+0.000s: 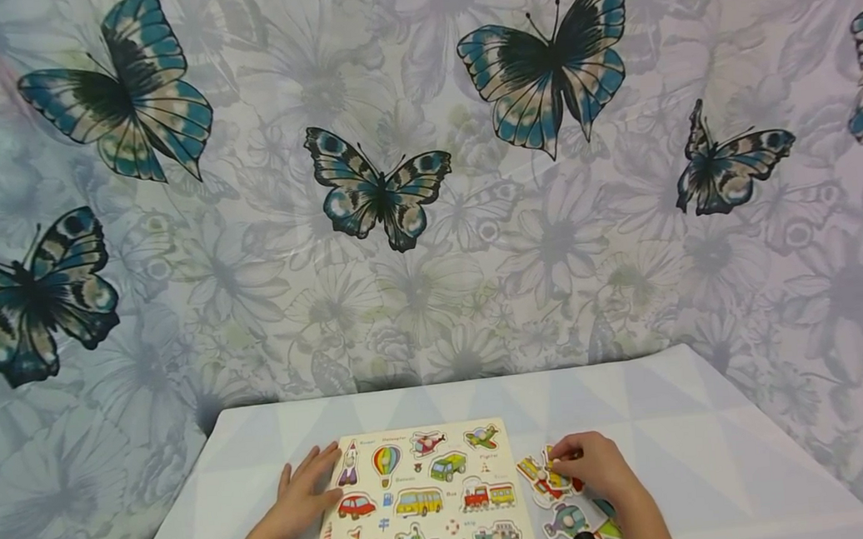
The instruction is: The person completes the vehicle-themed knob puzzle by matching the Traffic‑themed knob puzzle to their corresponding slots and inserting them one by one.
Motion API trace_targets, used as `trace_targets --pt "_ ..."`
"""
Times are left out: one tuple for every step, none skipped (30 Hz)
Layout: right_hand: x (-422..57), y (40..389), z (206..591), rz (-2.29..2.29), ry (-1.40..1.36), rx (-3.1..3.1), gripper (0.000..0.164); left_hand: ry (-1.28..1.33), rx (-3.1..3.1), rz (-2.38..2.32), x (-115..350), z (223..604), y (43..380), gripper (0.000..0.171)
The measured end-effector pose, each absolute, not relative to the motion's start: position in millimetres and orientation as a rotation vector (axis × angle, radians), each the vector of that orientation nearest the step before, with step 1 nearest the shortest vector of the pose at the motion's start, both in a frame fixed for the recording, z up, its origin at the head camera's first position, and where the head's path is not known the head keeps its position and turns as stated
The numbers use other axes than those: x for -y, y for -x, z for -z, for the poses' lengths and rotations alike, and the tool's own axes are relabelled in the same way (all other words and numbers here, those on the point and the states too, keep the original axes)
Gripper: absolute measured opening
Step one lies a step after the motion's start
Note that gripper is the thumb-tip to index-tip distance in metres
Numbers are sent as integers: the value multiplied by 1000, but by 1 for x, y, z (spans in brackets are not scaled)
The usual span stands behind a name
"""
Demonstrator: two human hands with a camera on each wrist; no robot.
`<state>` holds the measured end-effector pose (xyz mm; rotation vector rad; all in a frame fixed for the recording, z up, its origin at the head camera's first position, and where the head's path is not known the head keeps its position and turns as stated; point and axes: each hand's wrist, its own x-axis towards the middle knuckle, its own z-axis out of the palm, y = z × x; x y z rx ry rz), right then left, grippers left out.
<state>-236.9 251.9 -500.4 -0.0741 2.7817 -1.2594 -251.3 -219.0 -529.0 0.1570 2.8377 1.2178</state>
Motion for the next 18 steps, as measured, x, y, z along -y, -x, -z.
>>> trace_targets --pt "-252 237 501 1261 87 -2780 17 -156 -2834 -1222 219 529 251 65" --pt "-253 238 501 1263 102 -2778 17 -159 -2831 -1227 220 529 251 65" --pt "-254 238 502 1264 114 -2777 16 -161 -2829 -1230 220 529 251 65" --pt "-254 239 502 1267 128 -2772 16 -164 -2829 -1234 221 529 251 65" --pt "-255 240 503 1268 131 -2769 16 -166 -2829 -1236 221 528 250 65" --pt "-255 240 503 1265 134 -2770 16 -164 -2829 -1235 222 528 250 65" --pt "-254 240 503 1261 133 -2773 15 -162 -2830 -1232 222 529 250 65" --pt "-254 241 503 1258 128 -2777 15 -162 -2831 -1232 222 529 250 65" --pt "-253 241 503 1251 118 -2783 14 -162 -2831 -1233 222 528 250 65" --pt "-252 241 502 1246 104 -2789 14 -163 -2830 -1235 222 528 250 65" --pt "-251 241 502 1238 90 -2798 13 -164 -2830 -1235 222 529 250 65" --pt "-250 241 501 1231 79 -2807 12 -166 -2830 -1235 222 529 250 65" --pt "-250 242 501 1227 63 -2812 11 -169 -2831 -1236 222 529 250 65" --pt "-249 242 502 1225 50 -2814 11 -170 -2831 -1236 222 528 250 65" --pt "-249 242 502 1223 41 -2816 10 -171 -2832 -1236 222 528 250 65" --pt "-249 243 502 1225 35 -2813 9 -172 -2834 -1236 222 528 250 65" --pt "-249 243 503 1224 31 -2813 9 -174 -2838 -1235 221 528 250 65" --pt "-249 243 503 1221 20 -2819 8 -176 -2842 -1233 221 528 250 65"
